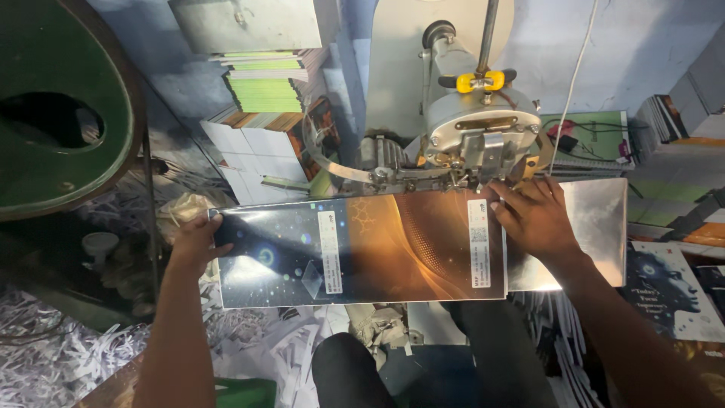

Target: The person operates a binding machine to stitch the spine of a book. They place the book under the machine's head, pull a lever to drive the needle, and then remove the book to place it on a stack. This process is repeated for multiple books.

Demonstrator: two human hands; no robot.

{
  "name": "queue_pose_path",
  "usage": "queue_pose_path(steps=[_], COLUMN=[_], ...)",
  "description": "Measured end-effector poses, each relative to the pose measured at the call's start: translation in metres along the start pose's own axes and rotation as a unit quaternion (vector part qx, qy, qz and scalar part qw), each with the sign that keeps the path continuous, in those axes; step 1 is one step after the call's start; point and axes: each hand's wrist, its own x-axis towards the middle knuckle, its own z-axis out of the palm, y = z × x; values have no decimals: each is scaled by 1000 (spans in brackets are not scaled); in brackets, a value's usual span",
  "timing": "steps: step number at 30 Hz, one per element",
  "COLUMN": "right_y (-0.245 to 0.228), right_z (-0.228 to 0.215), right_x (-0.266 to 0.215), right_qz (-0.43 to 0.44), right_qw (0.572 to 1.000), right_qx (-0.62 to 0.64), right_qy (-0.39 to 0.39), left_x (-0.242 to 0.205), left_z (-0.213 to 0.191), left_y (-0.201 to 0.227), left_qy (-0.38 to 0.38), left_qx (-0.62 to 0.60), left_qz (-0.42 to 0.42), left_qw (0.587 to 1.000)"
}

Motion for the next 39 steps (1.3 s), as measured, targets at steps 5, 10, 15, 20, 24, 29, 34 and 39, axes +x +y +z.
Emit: queue_pose_path(steps=[5,10,15,20,24,29,34,39], right_y=[5,23,55,82,93,95,93,99], right_z=[2,4,2,-6,-13,-18,-21,-19], right_x=[-1,-7,-20,-32,-38,-43,-43,-47], right_qz=[2,27,39,67,81,86,81,80], right_qw=[1000,998,997,995,994,996,996,996], right_qx=[-9,-8,-36,-37,-45,-5,7,-13], right_qy=[-15,-50,-51,-56,-49,-30,-27,-25], left_x=[9,4,-23,-60,-83,-90,-83,-75], left_z=[-1,16,51,97,119,130,123,122], left_y=[-8,-19,-19,-5,5,7,4,1], left_qy=[35,80,80,174,223,224,199,181], left_qx=[6,7,-8,142,267,392,417,421], left_qz=[5,48,101,184,302,359,335,329], left_qw=[999,996,992,957,888,817,822,826])
